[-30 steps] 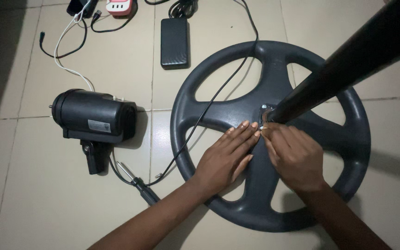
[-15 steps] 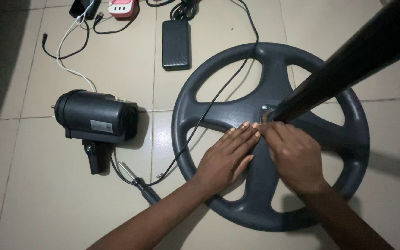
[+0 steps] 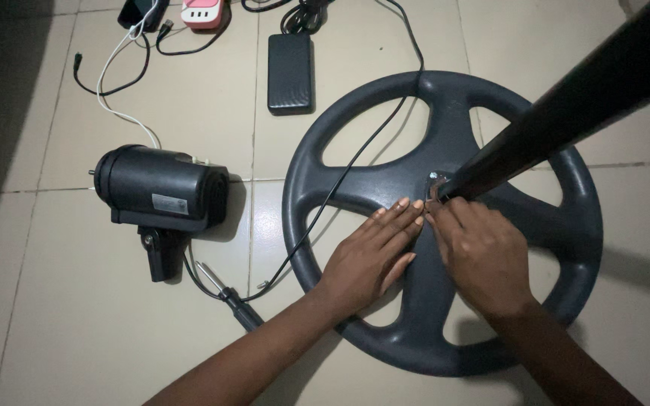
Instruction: The person reassembles a standing electric fan on a tiled floor. They insert the fan's pole into the round plastic base, align the mounting plate, and repeatedly thread and tighten small screws by hand around the base joint, occasionally picking up the screwdriver lying nearby.
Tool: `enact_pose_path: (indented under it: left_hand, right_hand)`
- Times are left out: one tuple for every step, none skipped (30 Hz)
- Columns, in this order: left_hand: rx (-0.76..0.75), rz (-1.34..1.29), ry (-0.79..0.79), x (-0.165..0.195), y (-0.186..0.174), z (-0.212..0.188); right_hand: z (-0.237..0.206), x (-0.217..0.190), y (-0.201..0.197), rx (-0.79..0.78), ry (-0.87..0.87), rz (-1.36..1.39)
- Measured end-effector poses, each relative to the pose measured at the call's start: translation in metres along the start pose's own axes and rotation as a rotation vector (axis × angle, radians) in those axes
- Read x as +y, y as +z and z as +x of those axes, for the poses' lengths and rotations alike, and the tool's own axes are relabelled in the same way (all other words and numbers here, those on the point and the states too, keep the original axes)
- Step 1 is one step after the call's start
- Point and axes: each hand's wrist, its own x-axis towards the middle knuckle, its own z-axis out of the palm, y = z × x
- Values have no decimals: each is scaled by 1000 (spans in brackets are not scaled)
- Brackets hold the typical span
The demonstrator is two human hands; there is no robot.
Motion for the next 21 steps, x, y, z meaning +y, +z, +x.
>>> enact_pose_path:
  left_hand:
    - [-2,7,3,0,1,1]
    - [4,7,7,-1,2,1]
    - [10,8,9,-1,2,1]
    - [14,8,9,0,3,1]
    - [11,4,7,0,2,1]
    - [9,3,4,0,0,0]
    - [8,1,0,1,-2,0]
    - [14,-25,-5,2,-4,0]
    - [19,-51,-8,4,-6,1]
    - [25,-77,-11,6,-9,2]
    - [60,-132,-49,9,-12,1]
    - [91,-188,-89,13,-15,0]
    - [125,-246,-129,17,-16,0]
    - [113,-294,-200,21,-18,1]
    - [101,-341,-270,25,-19,3]
    - [87,-390,-339,29,-19,6]
    - [117,-405,-335,32,-20,6]
    - [149,-419,-332,35,-21,7]
    - [182,-432,-328,37,-22,8]
    - [167,-447,-339,39,-23,9]
    - [151,-460,-348,39,-23,10]
  right_hand:
    - [0,0,0,29,-11,2]
    - [-1,1,0,32,-1,19]
    - [-2,1,-1,34,9,37]
    - [-4,1,-1,35,18,56]
    - [-6,1,-3,70,24,97]
    - [-8,2,-4,106,29,139]
    - [-9,2,-4,142,33,180]
    - [-10,2,-4,126,82,234]
    - [-11,1,-4,110,133,287]
    - [-11,1,-4,94,184,340]
    - [-12,-1,-4,117,204,402]
    - [-14,-4,-3,138,225,466]
    - [-15,-5,-4,158,245,528]
    - [-15,-7,-4,69,350,559]
    - [-16,-9,-5,-20,456,587]
    - [-17,-11,-5,-110,563,613]
    - [-17,-13,-7,-134,600,651]
    - [-17,-14,-8,-157,635,690]
    - [-16,-15,-9,-179,669,729]
    - [-15,-15,-10,-191,689,743]
    - [-14,-16,-11,-200,710,759]
